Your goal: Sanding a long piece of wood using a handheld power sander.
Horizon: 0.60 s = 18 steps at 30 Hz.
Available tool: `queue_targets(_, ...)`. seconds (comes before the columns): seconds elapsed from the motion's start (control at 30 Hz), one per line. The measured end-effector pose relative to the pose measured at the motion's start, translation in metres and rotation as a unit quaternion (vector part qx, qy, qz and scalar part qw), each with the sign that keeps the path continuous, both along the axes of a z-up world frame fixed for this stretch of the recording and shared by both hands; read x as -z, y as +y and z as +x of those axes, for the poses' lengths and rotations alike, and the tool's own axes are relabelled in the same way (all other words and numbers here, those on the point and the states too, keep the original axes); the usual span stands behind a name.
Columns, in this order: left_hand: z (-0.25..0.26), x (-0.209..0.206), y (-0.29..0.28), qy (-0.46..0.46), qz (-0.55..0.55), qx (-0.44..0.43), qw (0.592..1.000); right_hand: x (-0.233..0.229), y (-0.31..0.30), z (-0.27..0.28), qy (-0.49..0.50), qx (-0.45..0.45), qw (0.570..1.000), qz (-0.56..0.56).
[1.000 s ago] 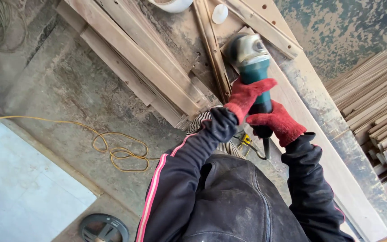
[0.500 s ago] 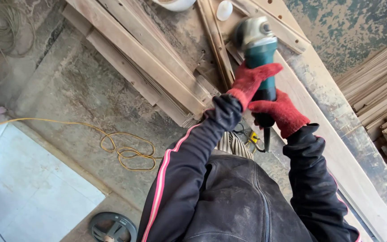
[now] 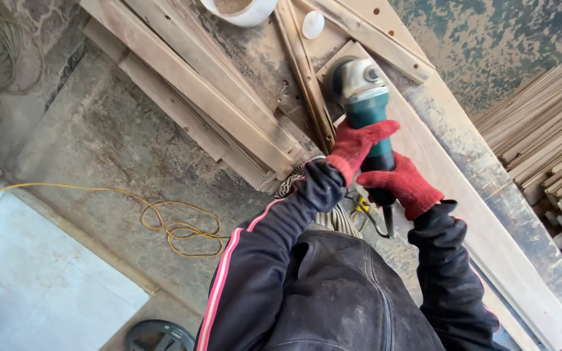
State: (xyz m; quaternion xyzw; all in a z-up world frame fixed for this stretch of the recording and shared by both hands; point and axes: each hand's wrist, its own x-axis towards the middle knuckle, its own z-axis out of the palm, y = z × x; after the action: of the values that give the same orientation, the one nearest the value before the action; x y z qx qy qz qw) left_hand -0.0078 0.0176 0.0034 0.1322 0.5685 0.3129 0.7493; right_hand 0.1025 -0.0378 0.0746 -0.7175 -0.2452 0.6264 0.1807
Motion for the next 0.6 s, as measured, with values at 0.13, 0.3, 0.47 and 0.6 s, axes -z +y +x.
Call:
queue_targets(0.13,-0.022,-0.049,0.01,-0.082,0.05,-0.082,0.992,0.007,0.005,-0.01,0.021,0.006,0.999,0.024)
queue_targets(0.3,0.029,0.0,-0.001,-0.007,0.047,-0.022,0.999,0.003,-0.015,0.018,0.013,0.013,0.999,0.039)
queue_targets(0.47,0.06,-0.022,-0.074,-0.032,-0.012,0.097,0.995,-0.015,-0.093,0.044,-0.024,0.084,0.996,-0.021)
queue_targets(0.6,0.122,-0.01,-0.13,-0.073,0.003,0.17,0.983,0.009,-0.181,0.089,-0.038,0.184,0.982,0.008)
